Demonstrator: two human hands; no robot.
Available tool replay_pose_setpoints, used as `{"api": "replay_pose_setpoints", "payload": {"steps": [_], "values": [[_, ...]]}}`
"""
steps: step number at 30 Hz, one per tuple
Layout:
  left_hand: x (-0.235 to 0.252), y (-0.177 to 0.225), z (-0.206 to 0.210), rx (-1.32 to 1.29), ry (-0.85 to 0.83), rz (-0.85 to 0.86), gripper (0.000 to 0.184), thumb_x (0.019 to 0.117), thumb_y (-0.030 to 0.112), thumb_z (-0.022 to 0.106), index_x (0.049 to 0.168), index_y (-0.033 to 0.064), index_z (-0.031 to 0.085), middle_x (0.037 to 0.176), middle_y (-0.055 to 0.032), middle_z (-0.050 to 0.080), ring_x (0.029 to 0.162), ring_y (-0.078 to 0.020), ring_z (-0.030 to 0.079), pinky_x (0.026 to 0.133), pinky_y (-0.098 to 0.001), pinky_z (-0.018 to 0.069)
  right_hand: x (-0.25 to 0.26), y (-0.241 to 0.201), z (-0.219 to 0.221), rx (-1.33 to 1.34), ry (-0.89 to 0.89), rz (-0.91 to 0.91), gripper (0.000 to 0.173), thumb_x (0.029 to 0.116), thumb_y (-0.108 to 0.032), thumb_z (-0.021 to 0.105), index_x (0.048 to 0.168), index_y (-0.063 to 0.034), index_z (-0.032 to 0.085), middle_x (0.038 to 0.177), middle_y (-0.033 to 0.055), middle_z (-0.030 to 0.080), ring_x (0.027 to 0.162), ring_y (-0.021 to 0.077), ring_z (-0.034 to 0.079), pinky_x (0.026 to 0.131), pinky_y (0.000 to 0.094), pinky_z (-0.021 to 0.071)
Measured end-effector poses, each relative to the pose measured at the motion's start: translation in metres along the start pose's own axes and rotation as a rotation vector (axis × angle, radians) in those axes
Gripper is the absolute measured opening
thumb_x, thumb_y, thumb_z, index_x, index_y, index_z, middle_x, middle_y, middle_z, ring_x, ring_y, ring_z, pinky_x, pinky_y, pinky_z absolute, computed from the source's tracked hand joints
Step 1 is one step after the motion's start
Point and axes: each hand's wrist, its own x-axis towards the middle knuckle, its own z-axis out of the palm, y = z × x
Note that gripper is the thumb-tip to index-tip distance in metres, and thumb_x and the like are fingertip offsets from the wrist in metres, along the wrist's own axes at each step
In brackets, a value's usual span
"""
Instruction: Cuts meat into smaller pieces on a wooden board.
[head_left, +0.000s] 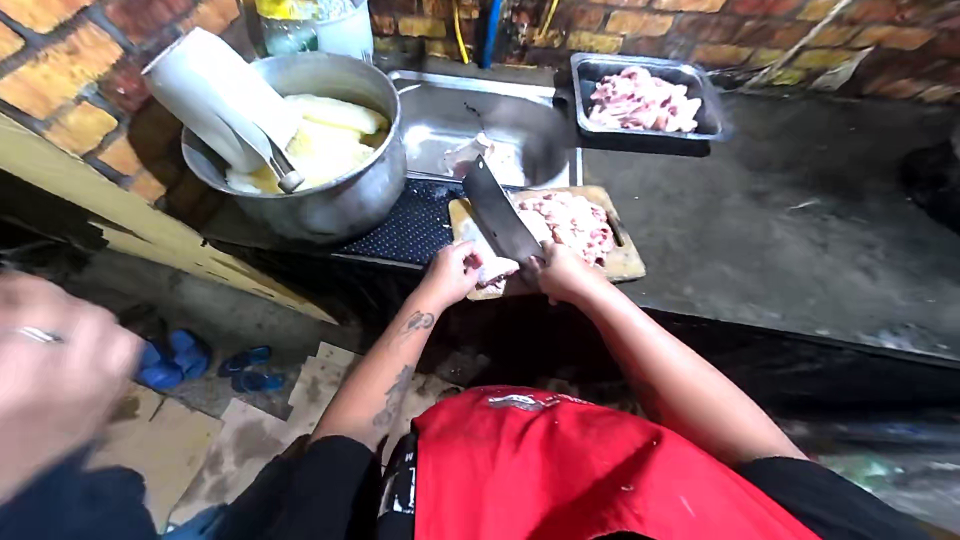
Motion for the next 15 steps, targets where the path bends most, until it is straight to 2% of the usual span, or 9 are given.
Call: {"api": "replay_pose_setpoints", "payload": {"steps": [1,3,5,7,11,13,15], "values": [[0.001,-0.001,0.003,0.026,0.028,-0.008,0.02,0.0878,-0.006,0.062,0.105,-0.0044,0.072,0.12,-0.0209,0.069,0.113,-0.031,0.067,0.1,-0.0473,0.0543,-0.003,0.0,-0.001,0.0,0.011,-0.008,0.035,0.1104,-0.028,0.047,0.134,-0.0028,0.055,0.09,0.0215,0.066,0.062,0.0292,0.066,0.061,0.0465,0.0576],[-0.003,-0.004,0.002,0.013,0.118,-0.055,0.022,0.0901,-0.003,0.064,0.111,-0.004,0.071,0.128,-0.0224,0.065,0.114,-0.0298,0.067,0.098,-0.0433,0.0564,-0.015,-0.002,-0.005,-0.031,0.038,-0.032,0.031,0.1106,-0.028,0.048,0.128,-0.0046,0.057,0.087,0.0196,0.066,0.064,0.03,0.067,0.062,0.0488,0.0576],[-0.011,-0.01,-0.001,-0.064,0.171,-0.11,0.021,0.0911,0.001,0.07,0.111,-0.0033,0.07,0.125,-0.0214,0.065,0.108,-0.026,0.069,0.09,-0.0394,0.0609,-0.029,-0.002,-0.006,-0.072,0.103,-0.08,0.031,0.1101,-0.027,0.049,0.128,-0.0038,0.06,0.093,0.0226,0.068,0.076,0.0374,0.07,0.072,0.0582,0.0574],[-0.016,-0.015,0.002,-0.146,0.202,-0.122,0.02,0.0893,0.001,0.073,0.108,-0.0036,0.07,0.12,-0.0206,0.066,0.102,-0.0233,0.071,0.084,-0.0377,0.063,-0.044,-0.001,-0.004,-0.094,0.168,-0.133,0.034,0.1099,-0.026,0.049,0.132,-0.0023,0.059,0.098,0.0238,0.07,0.088,0.0415,0.071,0.079,0.0622,0.0557],[-0.014,-0.01,0.008,-0.138,0.232,-0.15,0.022,0.0851,0.001,0.073,0.106,-0.0031,0.071,0.12,-0.0198,0.067,0.099,-0.023,0.072,0.081,-0.0383,0.0631,-0.06,-0.005,0.007,-0.106,0.214,-0.161,0.03,0.1091,-0.026,0.051,0.125,-0.0025,0.059,0.098,0.0224,0.069,0.094,0.0427,0.07,0.079,0.0632,0.0545],[-0.013,-0.01,0.011,-0.13,0.251,-0.144,0.021,0.0842,0.001,0.073,0.105,-0.0025,0.071,0.118,-0.0191,0.068,0.097,-0.022,0.072,0.08,-0.0374,0.0626,-0.06,-0.006,0.014,-0.137,0.184,-0.145,0.029,0.109,-0.027,0.051,0.125,-0.0034,0.06,0.098,0.0219,0.069,0.094,0.0422,0.071,0.079,0.0622,0.0547],[-0.014,-0.014,0.014,-0.13,0.268,-0.117,0.017,0.085,0.002,0.073,0.102,-0.0004,0.071,0.115,-0.0172,0.068,0.095,-0.0195,0.071,0.078,-0.0348,0.0629,-0.057,-0.006,0.017,-0.164,0.142,-0.123,0.032,0.1095,-0.027,0.048,0.127,-0.004,0.061,0.104,0.0222,0.07,0.099,0.0419,0.07,0.082,0.062,0.0548]]}}
